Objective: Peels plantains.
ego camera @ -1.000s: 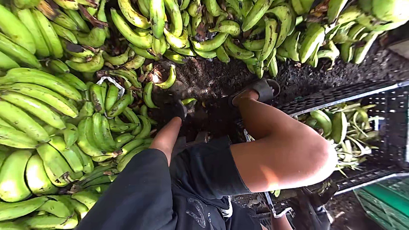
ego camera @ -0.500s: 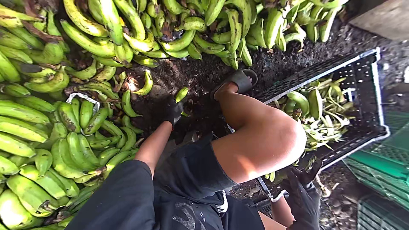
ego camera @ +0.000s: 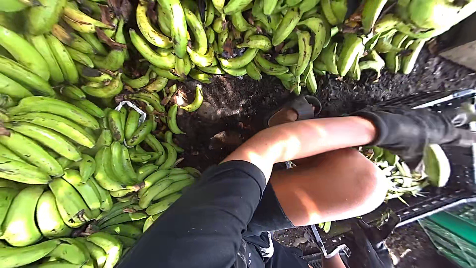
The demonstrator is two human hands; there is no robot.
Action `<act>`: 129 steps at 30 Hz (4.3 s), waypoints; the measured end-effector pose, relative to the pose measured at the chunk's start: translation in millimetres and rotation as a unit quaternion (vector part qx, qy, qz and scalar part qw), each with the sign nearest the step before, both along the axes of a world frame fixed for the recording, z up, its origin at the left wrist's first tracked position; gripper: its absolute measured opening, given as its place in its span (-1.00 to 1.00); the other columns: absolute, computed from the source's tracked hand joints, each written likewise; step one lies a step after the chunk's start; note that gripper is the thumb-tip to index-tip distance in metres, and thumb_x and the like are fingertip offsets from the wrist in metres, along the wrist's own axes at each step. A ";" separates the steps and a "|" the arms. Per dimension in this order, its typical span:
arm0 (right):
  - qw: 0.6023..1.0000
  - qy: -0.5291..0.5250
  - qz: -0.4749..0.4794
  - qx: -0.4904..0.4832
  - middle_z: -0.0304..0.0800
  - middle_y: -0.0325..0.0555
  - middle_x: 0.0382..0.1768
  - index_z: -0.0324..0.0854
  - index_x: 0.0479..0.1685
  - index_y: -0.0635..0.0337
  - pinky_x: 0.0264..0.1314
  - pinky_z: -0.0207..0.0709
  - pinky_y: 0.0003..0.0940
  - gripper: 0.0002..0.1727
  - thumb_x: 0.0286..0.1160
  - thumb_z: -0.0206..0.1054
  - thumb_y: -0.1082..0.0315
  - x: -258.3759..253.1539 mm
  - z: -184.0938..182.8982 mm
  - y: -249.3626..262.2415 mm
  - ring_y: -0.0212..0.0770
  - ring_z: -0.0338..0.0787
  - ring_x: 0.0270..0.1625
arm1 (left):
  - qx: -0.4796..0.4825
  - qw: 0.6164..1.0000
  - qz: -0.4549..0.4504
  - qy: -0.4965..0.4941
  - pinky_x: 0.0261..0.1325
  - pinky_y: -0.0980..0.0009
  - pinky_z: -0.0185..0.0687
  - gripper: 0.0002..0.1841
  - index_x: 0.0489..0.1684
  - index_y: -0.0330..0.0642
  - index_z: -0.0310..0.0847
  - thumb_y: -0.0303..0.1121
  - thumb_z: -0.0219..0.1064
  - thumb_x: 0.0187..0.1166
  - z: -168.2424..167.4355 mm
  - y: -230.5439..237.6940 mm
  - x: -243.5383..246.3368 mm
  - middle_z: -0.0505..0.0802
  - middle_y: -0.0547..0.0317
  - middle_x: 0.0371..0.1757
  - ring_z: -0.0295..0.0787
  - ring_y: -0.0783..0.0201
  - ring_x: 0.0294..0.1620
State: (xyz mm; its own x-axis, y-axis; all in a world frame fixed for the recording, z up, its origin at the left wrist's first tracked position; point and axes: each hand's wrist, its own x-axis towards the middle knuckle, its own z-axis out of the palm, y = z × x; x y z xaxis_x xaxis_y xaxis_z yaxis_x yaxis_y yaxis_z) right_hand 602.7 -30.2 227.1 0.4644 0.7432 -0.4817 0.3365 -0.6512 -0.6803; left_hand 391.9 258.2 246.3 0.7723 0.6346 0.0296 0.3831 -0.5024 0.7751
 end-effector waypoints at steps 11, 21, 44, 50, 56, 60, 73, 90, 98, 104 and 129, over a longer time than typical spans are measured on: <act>1.000 0.010 -0.004 -0.004 0.79 -0.41 -0.30 0.54 0.27 0.22 -0.33 0.77 -0.51 -0.70 0.64 0.29 0.34 4.7 -11.5 3.7 -0.51 0.76 -0.46 | -0.179 0.711 0.639 0.234 0.50 -0.18 0.48 -0.26 0.77 -0.19 0.21 0.09 0.15 0.70 -215.6 -114.8 -257.1 0.54 -0.32 0.59 0.56 -0.23 0.53; 0.998 -0.027 -0.035 -0.033 0.83 -0.22 -0.20 0.66 0.21 0.23 -0.15 0.77 -0.33 -0.60 0.52 0.41 0.16 0.9 -4.2 -13.8 -0.38 0.81 -0.27 | -0.271 0.666 0.567 0.403 0.68 -0.30 0.13 -0.27 0.68 -0.38 0.31 0.11 0.01 0.79 -293.4 -175.7 -322.6 0.46 -0.43 0.64 0.32 -0.33 0.69; 0.926 0.266 -0.076 0.257 0.78 -0.20 -0.42 0.45 0.34 0.27 -0.35 0.74 -0.40 -0.62 0.89 -0.01 0.16 -0.7 51.6 4.5 -0.33 0.80 -0.44 | -0.123 0.950 0.102 -0.270 0.23 0.23 0.75 -0.37 0.66 -0.09 0.24 -0.22 0.38 0.62 95.9 -52.6 30.9 0.73 0.13 0.29 0.75 0.27 0.18; 0.908 0.330 -0.144 0.215 0.55 -0.23 -0.56 0.43 0.38 0.22 -0.53 0.66 -0.32 -0.44 0.91 -0.13 -0.09 -19.5 33.9 9.0 -0.29 0.60 -0.64 | -0.201 0.961 0.056 -0.183 0.29 0.17 0.73 -0.28 0.66 0.11 0.29 -0.33 0.53 0.47 33.2 -96.1 104.7 0.72 0.19 0.39 0.72 0.25 0.29; 0.875 0.287 -0.182 0.344 0.65 -0.27 -0.59 0.51 0.22 0.32 -0.49 0.69 -0.42 -0.48 0.91 -0.22 0.07 -14.9 33.0 -0.7 -0.37 0.66 -0.62 | -0.176 0.965 -0.039 -0.190 0.44 0.26 0.61 -0.26 0.76 0.08 0.16 -0.42 0.40 0.54 7.3 -114.4 125.6 0.57 0.27 0.59 0.61 0.34 0.44; 0.789 0.159 -0.200 0.558 0.74 -0.36 -0.57 0.46 0.36 0.24 -0.44 0.69 -0.42 -0.45 0.89 -0.22 -0.01 -10.6 51.6 -5.8 -0.42 0.70 -0.57 | -0.174 0.964 -0.073 -0.189 0.35 0.28 0.66 -0.28 0.77 0.29 0.15 -0.34 0.38 0.62 1.5 -121.8 127.0 0.53 0.38 0.63 0.61 0.37 0.42; 0.980 -0.002 -0.017 0.198 0.77 0.14 0.25 0.49 0.56 0.16 0.38 0.56 0.17 -0.38 0.84 -0.06 -0.11 20.8 29.3 3.0 0.03 0.77 0.27 | -0.326 0.906 0.036 -0.266 0.01 0.24 0.78 -0.23 0.80 0.40 0.07 0.02 0.39 0.59 23.1 -111.6 102.7 0.80 0.19 0.19 0.81 0.24 0.01; 0.863 -0.366 0.127 0.324 0.75 0.19 0.12 0.63 0.53 -0.34 0.16 0.40 0.46 -0.32 0.40 0.26 -0.31 29.5 34.0 28.2 0.41 0.64 0.29 | -0.583 0.733 0.084 -0.341 -0.41 0.43 0.74 -0.46 -0.01 -0.19 0.57 0.04 -0.22 0.84 35.0 -108.8 104.7 0.73 0.14 -0.46 0.71 0.33 -0.53; 0.885 -0.361 0.076 0.286 0.75 0.16 0.15 0.65 0.51 -0.41 0.18 0.41 0.42 -0.39 0.43 0.30 -0.26 18.7 39.9 29.3 0.37 0.65 0.30 | -0.577 0.767 0.049 -0.278 -0.42 0.54 0.66 -0.47 0.07 -0.02 0.63 0.17 -0.14 0.79 31.9 -114.1 96.3 0.70 0.29 -0.40 0.65 0.46 -0.50; 0.967 -0.197 0.016 0.159 0.70 0.22 0.28 0.55 0.58 -0.37 0.14 0.47 0.45 -0.43 0.68 0.11 -0.27 11.5 48.9 33.1 0.36 0.63 0.36 | -0.468 0.826 0.116 -0.293 -0.37 0.43 0.72 -0.55 0.07 -0.02 0.57 0.06 -0.15 0.84 35.4 -122.6 112.0 0.77 0.26 -0.36 0.73 0.40 -0.42; 0.971 0.084 -0.077 0.211 0.73 -0.02 0.35 0.34 0.72 -0.26 0.02 0.64 0.17 -0.24 0.72 -0.28 -0.41 37.6 39.2 22.1 0.02 0.80 0.13 | -0.507 0.806 0.057 -0.299 -0.42 0.50 0.63 -0.36 0.28 0.16 0.63 0.38 -0.16 0.70 23.4 -128.7 102.1 0.73 0.29 -0.29 0.63 0.43 -0.45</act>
State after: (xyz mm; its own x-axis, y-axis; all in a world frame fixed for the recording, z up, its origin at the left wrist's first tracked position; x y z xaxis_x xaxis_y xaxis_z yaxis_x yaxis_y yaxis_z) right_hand 640.3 -8.0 266.3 0.5260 0.8195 -0.2273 0.1185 -0.3353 -0.9346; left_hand 494.0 129.5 269.7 0.7476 0.6320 -0.2041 -0.2124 0.5186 0.8282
